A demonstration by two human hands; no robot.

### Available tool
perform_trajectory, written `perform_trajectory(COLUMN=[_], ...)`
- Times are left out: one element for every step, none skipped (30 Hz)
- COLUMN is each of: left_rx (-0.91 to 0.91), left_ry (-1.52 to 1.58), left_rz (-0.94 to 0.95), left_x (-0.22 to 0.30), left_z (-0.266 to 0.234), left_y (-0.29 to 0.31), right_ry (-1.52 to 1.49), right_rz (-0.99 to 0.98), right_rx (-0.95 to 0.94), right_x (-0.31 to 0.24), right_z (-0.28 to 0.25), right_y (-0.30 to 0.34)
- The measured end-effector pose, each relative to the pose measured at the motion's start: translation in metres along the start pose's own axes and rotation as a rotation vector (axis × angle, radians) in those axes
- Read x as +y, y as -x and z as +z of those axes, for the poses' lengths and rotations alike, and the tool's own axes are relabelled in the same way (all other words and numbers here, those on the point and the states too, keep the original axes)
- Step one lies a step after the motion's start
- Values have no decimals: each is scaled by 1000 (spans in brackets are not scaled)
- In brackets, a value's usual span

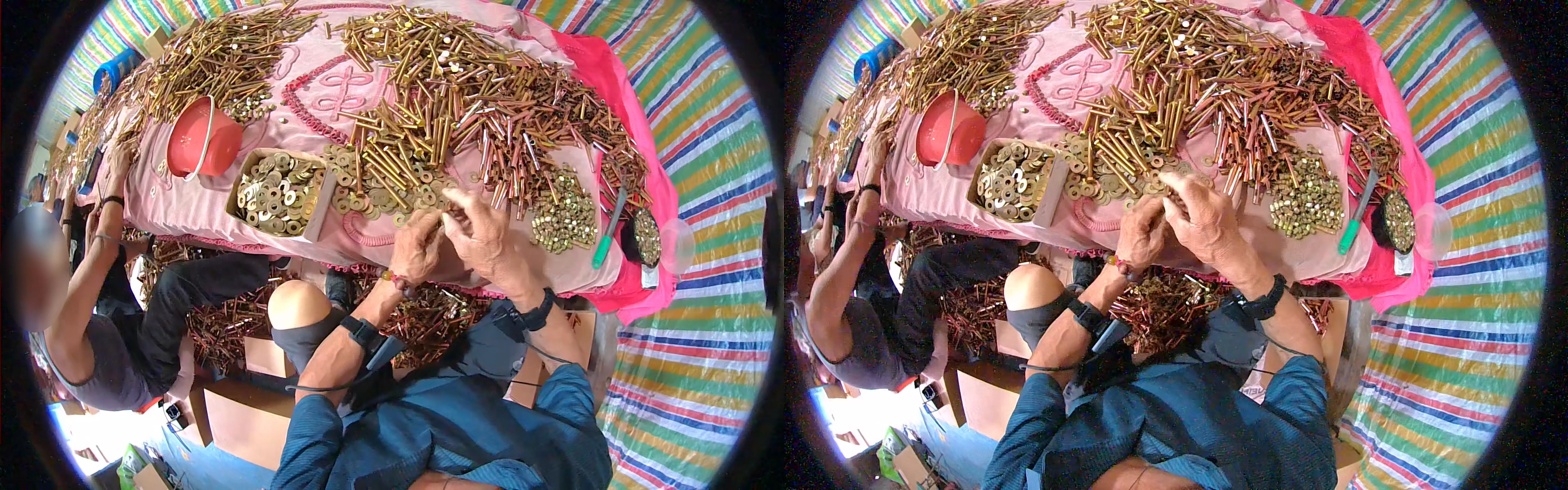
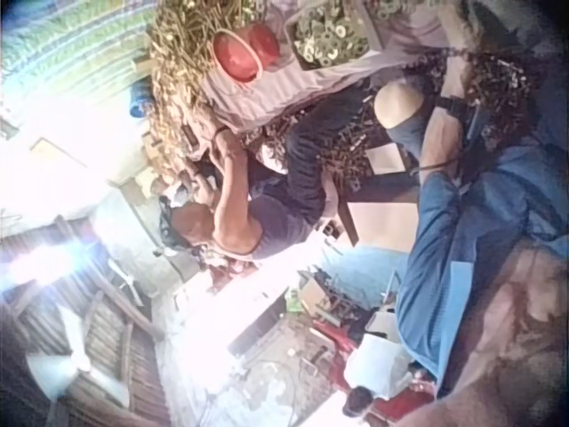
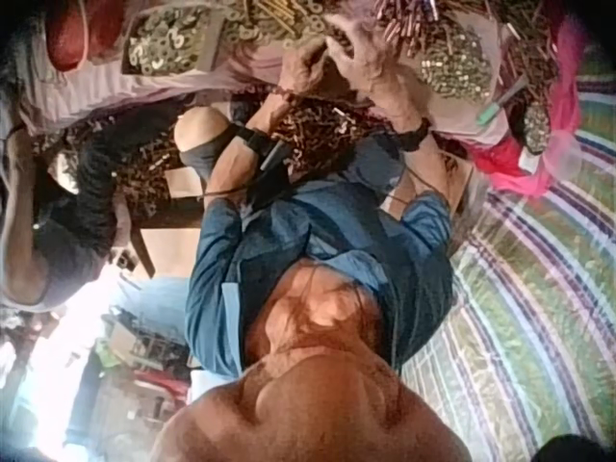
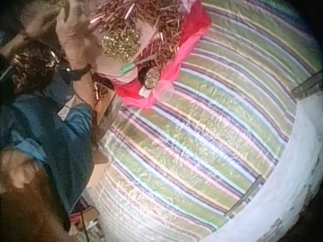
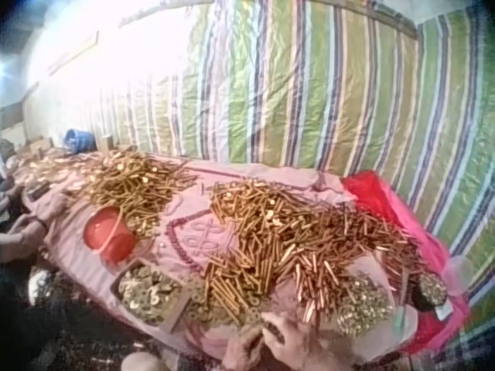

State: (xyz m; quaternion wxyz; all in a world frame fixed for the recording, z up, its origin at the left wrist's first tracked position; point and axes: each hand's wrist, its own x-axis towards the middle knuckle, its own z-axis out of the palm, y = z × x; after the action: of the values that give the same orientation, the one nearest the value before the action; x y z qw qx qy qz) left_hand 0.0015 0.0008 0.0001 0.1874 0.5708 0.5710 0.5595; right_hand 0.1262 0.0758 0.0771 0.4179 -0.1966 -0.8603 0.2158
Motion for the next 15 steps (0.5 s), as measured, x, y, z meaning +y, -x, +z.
perform_trajectory(left_rx=[11, 22, 30, -14, -18, -56, -94, -44, -44, -31, -17, -15, -13, -13, -14], left_ry=[16, 33, 51, 60, 62, 132, 202, 159, 160, 133, 106, 164, 160, 138, 118], left_rz=[-51, -102, -153, -205, -205, -281, -357, -221, -224, -181, -139, -192, -194, -171, -149], left_x=[1, 3, 4, 4, 5, 10, 12, 9, 7, 6, 5, 3, 0, -4, -4], left_z=[0, 1, 2, -1, -2, -5, -5, -2, -1, -1, 0, 2, 2, 3, 3], left_y=[1, 3, 3, 3, 3, 1, 0, 0, -1, 0, 0, 2, 4, 5, 5], right_ry=[1, -63, -124, -95, -93, -120, -148, -145, -116, -87, -89, -67, -46, -51, -62], right_rz=[0, 102, 206, 212, 215, 220, 226, 229, 175, 120, 122, 103, 84, 84, 183], right_rx=[0, -56, -112, -122, -121, -106, -91, -90, -66, -43, -44, -30, -16, -16, 0], right_x=[-1, -2, -4, -6, -5, -3, -1, 3, 6, 8, 8, 7, 5, 2, -7], right_z=[-1, -2, -5, -8, -9, -9, -9, -9, -8, -8, -8, -7, -6, -5, -5], right_y=[4, 8, 11, 12, 13, 15, 17, 17, 17, 17, 17, 16, 14, 12, 8])
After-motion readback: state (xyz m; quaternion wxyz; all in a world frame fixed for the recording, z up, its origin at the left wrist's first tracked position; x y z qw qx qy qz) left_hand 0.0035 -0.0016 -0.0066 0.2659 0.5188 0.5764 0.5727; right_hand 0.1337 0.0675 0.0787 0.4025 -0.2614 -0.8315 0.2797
